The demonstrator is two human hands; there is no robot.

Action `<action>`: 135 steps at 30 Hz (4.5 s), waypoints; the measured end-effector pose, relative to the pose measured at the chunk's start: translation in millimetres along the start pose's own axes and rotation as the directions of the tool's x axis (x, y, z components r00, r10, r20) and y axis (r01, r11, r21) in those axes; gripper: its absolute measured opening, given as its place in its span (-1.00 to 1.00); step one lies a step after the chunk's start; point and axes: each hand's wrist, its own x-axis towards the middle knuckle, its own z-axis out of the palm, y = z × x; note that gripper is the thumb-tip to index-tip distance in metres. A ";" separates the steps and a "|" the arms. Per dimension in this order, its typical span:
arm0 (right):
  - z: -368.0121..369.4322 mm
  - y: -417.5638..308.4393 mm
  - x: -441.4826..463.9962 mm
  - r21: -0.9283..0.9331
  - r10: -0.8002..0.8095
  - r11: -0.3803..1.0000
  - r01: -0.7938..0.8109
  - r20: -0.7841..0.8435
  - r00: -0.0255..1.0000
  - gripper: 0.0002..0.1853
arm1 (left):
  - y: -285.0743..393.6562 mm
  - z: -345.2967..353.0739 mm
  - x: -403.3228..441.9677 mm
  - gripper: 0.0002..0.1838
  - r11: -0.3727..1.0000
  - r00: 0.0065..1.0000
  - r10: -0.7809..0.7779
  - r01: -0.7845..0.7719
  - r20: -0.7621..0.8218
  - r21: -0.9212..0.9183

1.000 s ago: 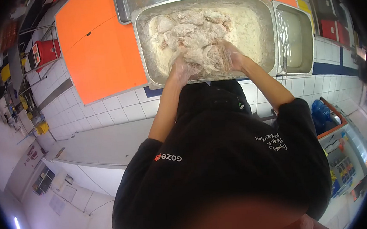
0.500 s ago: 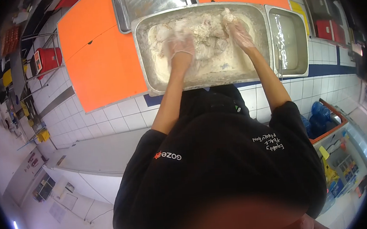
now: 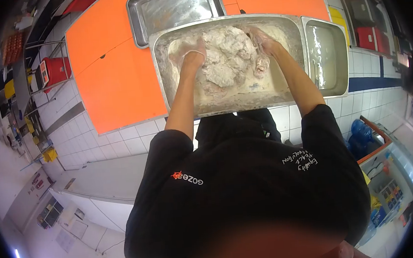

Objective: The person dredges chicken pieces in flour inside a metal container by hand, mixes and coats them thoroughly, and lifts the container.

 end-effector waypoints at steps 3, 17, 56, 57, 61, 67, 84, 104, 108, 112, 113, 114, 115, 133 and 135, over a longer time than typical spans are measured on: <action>1.6 9.0 5.5 0.109 0.073 0.992 -0.070 -0.018 0.997 -0.36 | -9.2 9.3 13.5 0.07 0.967 0.998 -0.008 0.023 -0.062 0.255; 67.8 -10.6 25.7 -0.060 0.197 0.977 -0.207 -0.134 0.971 -0.37 | -19.7 -11.2 11.1 -0.02 0.830 0.969 0.051 0.095 0.243 -0.550; -1.4 9.4 -151.4 -0.672 0.343 0.598 -0.437 -0.278 0.897 -0.33 | -93.8 15.7 -102.6 -0.28 0.889 0.844 -0.039 0.273 0.534 -0.366; 2.8 16.7 -150.0 -0.588 0.381 0.665 -0.461 -0.264 0.886 -0.34 | -99.1 20.7 -98.5 -0.30 0.930 0.827 -0.124 0.289 0.548 -0.227; 21.5 37.8 -133.6 -0.208 0.460 0.849 -0.485 -0.158 0.874 -0.39 | -106.0 36.3 -82.1 -0.36 0.925 0.819 -0.116 0.295 0.561 -0.239; 58.6 66.9 -112.0 0.047 0.587 0.802 -0.595 -0.239 0.773 -0.48 | -83.1 50.2 -73.8 -0.47 0.793 0.812 -0.008 0.361 0.584 -0.490; 178.1 -8.5 -143.2 -0.749 -0.418 0.619 0.236 -0.059 0.907 -0.46 | -22.2 -16.3 -116.5 -0.29 0.669 0.673 0.732 -0.740 0.111 0.069; 30.9 -47.4 -89.9 -0.878 -0.293 0.403 -0.258 -0.391 0.873 -0.39 | -52.2 3.0 5.9 0.00 0.960 0.991 -0.121 0.130 -0.054 0.246; -0.3 -20.3 -40.1 -0.728 -0.101 0.653 -0.210 -0.358 0.928 -0.13 | -53.6 34.7 40.4 0.02 0.972 0.980 -0.196 0.189 -0.031 -0.142; 41.0 -57.9 -41.9 -0.710 0.019 0.689 -0.146 -0.184 0.983 -0.14 | -11.1 29.6 32.0 0.04 0.876 0.955 -0.292 0.286 0.044 -0.389; 39.6 -44.4 -40.8 -0.711 0.018 0.688 -0.147 -0.187 0.982 -0.14 | -14.1 38.6 48.4 0.05 0.888 0.964 -0.258 0.262 0.061 -0.378; 39.4 -35.9 -40.0 -0.514 0.040 0.848 -0.133 -0.188 0.981 -0.16 | -16.5 46.5 62.2 0.07 0.899 0.972 -0.225 0.236 0.074 -0.370; 38.8 -36.6 -37.9 -0.287 0.058 0.952 -0.109 -0.182 0.982 -0.17 | -14.3 53.9 71.5 0.07 0.897 0.973 -0.218 0.228 0.070 -0.378; 118.7 -58.7 -96.6 -0.659 0.233 0.717 -0.227 -0.080 0.969 -0.57 | -6.8 35.4 -35.8 0.16 0.737 0.972 0.097 0.074 0.213 -0.672; 136.5 -48.4 -114.7 -0.890 0.083 0.451 0.069 0.119 0.989 -0.41 | -17.2 35.4 -71.7 0.16 0.877 0.968 0.247 -0.204 0.044 -0.434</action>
